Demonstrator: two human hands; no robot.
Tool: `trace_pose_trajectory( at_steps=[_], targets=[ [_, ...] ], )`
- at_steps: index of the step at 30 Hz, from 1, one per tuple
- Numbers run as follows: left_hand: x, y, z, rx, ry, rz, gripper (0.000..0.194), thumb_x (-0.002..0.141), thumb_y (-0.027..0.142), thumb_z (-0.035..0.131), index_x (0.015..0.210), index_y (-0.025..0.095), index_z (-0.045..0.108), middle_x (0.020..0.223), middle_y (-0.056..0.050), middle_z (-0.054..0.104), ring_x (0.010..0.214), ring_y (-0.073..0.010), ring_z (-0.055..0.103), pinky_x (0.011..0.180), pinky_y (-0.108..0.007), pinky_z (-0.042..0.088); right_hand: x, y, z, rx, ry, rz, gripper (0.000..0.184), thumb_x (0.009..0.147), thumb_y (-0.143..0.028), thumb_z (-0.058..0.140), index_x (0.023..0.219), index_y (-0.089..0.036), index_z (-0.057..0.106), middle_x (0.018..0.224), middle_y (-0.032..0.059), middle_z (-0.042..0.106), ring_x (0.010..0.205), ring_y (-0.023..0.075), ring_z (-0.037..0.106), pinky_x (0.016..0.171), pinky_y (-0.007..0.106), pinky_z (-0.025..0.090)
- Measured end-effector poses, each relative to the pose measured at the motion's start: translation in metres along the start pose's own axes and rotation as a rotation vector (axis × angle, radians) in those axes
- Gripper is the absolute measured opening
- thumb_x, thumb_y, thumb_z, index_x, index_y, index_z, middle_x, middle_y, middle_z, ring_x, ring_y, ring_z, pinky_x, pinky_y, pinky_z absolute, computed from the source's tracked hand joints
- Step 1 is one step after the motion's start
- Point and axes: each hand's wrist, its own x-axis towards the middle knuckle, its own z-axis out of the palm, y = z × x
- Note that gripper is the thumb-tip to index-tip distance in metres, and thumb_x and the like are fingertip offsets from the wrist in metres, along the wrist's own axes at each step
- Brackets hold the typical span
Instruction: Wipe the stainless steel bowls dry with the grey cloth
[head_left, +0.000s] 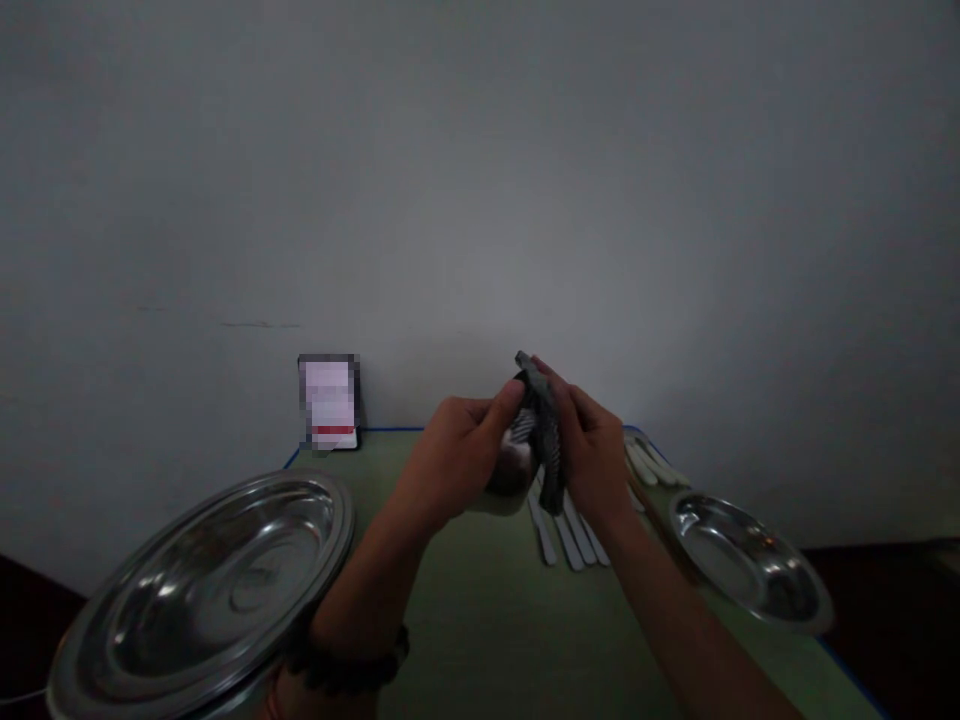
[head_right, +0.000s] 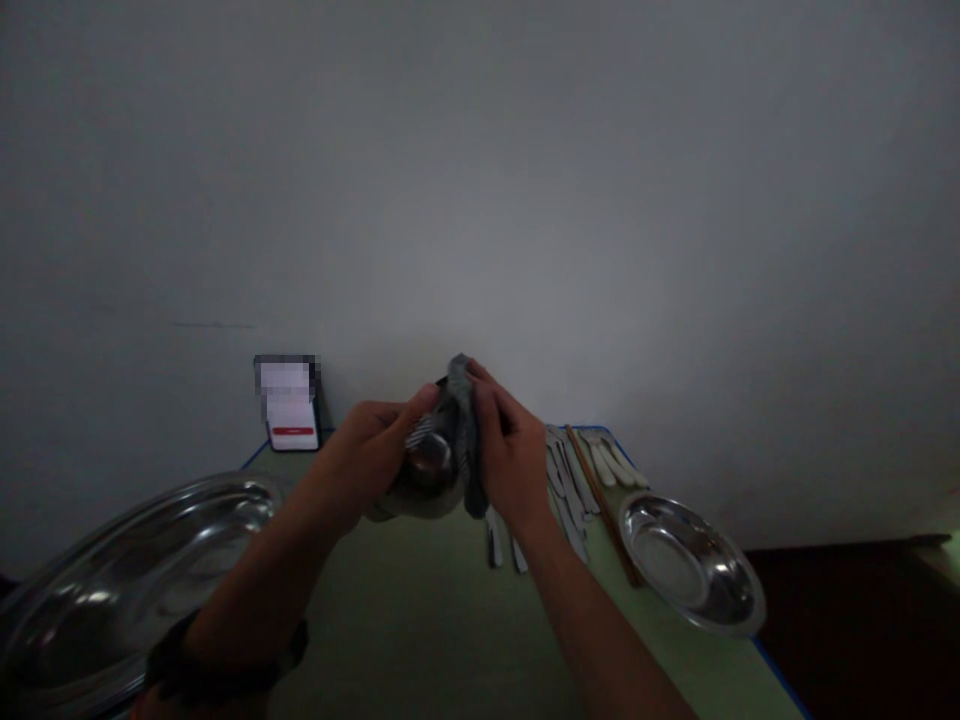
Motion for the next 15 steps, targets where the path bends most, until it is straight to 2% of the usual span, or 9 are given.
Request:
trace_pose_trajectory(
  at_steps=[2,4,7,11,13,15],
  targets=[
    [0.000,0.000,-0.002,-0.061,-0.013,0.022,0.051,0.080,0.059,0.048,0.052,0.017,0.053,0.048,0.001,0.050,0.045,-0.0105,0.040,0.045,-0.023,0.032,-0.005,-0.007,0.004,-0.074,-0.053,-0.221,0.035,0.094,-0.026,0.042,0.124,-0.018,0.059,0.133,0.0070,0.059,0.129,0.0201,0.049,0.109,0.045,0.039],
    [0.000,-0.001,-0.006,-0.107,-0.032,0.026,0.048,0.078,0.057,0.052,0.052,0.017,0.055,0.048,0.001,0.049,0.046,-0.0109,0.040,0.046,-0.023,0.033,-0.008,-0.012,0.006,-0.171,-0.129,-0.406,0.040,0.092,-0.020,0.041,0.130,-0.014,0.053,0.138,0.0101,0.054,0.136,0.0195,0.039,0.112,0.047,0.034],
    [-0.001,-0.004,-0.013,-0.116,-0.069,0.017,0.042,0.074,0.051,0.059,0.049,0.017,0.056,0.048,0.000,0.053,0.047,-0.0117,0.042,0.045,-0.022,0.032,-0.006,-0.012,0.002,-0.237,-0.237,-0.496,0.042,0.092,-0.019,0.040,0.133,-0.014,0.048,0.139,0.0112,0.052,0.137,0.0191,0.036,0.112,0.049,0.034],
    [-0.004,-0.005,-0.020,-0.197,-0.162,-0.019,0.038,0.073,0.046,0.063,0.048,0.017,0.058,0.047,0.000,0.055,0.042,-0.0094,0.041,0.042,-0.020,0.031,0.002,-0.009,-0.006,-0.143,-0.292,-0.395,0.034,0.094,-0.024,0.040,0.125,-0.022,0.055,0.131,0.0063,0.059,0.129,0.0179,0.046,0.109,0.047,0.037],
    [-0.006,-0.004,-0.022,-0.262,-0.205,-0.065,0.039,0.074,0.048,0.062,0.050,0.017,0.061,0.046,0.000,0.056,0.039,-0.0085,0.042,0.040,-0.020,0.030,0.006,-0.007,-0.009,-0.048,-0.273,-0.264,0.029,0.094,-0.030,0.042,0.116,-0.023,0.059,0.120,0.0054,0.064,0.116,0.0182,0.055,0.101,0.043,0.044],
    [-0.008,-0.003,-0.024,-0.318,-0.220,-0.088,0.042,0.074,0.051,0.062,0.050,0.017,0.062,0.044,-0.001,0.055,0.036,-0.0080,0.042,0.036,-0.019,0.028,0.008,-0.004,-0.011,0.051,-0.246,-0.092,0.027,0.093,-0.038,0.044,0.103,-0.023,0.064,0.100,0.0039,0.068,0.096,0.0178,0.062,0.087,0.037,0.050]
  ],
)
